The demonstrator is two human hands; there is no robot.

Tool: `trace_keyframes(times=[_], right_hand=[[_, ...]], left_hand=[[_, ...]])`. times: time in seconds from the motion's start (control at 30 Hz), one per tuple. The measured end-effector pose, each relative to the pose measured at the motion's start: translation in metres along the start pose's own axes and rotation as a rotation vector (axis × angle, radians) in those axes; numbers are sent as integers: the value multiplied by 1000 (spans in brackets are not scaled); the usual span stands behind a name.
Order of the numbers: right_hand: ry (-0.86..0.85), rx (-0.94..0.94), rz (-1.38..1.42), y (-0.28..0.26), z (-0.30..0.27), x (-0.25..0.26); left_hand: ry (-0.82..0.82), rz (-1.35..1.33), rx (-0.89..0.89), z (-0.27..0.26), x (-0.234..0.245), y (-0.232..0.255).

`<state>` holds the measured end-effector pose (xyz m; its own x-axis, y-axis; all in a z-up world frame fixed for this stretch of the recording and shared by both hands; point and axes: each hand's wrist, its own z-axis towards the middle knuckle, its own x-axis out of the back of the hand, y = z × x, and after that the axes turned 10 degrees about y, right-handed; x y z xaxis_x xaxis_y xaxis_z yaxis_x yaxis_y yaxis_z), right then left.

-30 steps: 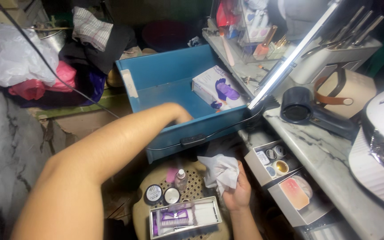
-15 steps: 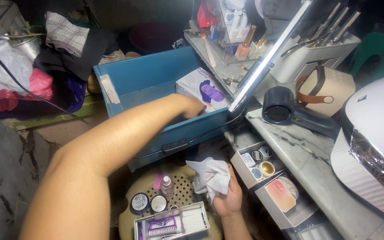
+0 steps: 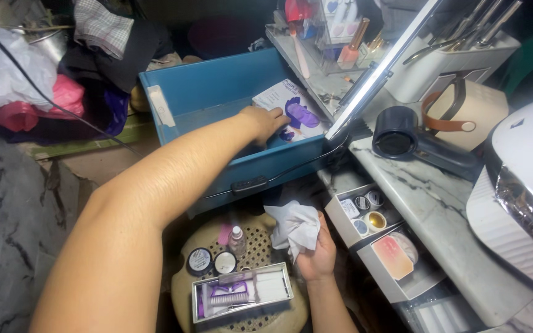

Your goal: The person wipes the exterior of several small plastic containers and boxes with a white wipe. They handle a compartmentalized rhinestone box, a small clear container, a purple glove box, and a nail brush kit, wiping each item and placing them on a stool or nearby surface.

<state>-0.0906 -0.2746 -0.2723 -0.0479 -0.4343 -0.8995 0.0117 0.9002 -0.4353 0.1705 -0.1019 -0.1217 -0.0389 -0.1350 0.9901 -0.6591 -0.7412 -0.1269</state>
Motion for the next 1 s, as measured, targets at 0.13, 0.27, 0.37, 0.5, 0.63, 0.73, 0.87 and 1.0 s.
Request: trace_keyframes(times=[0.13, 0.27, 0.37, 0.5, 0.63, 0.73, 0.87, 1.0], right_hand=[[41, 3, -32, 5, -10, -3], [67, 62, -7, -11, -10, -3], [42, 76, -44, -22, -6, 0], [104, 76, -22, -25, -4, 6], [113, 53, -34, -26, -7, 7], [105, 32, -18, -26, -9, 8], [52, 49, -25, -25, -11, 10], [75, 42, -56, -16, -11, 7]], left_hand=[[-80, 154, 46, 1, 16, 0], [-45, 217, 47, 41, 25, 4], [-79, 64, 27, 59, 12, 14], [43, 46, -40, 63, -4, 31], [-34, 271, -70, 48, 21, 25], [-82, 177, 27, 24, 49, 11], [39, 180, 83, -25, 81, -21], [95, 446, 217, -76, 108, -37]])
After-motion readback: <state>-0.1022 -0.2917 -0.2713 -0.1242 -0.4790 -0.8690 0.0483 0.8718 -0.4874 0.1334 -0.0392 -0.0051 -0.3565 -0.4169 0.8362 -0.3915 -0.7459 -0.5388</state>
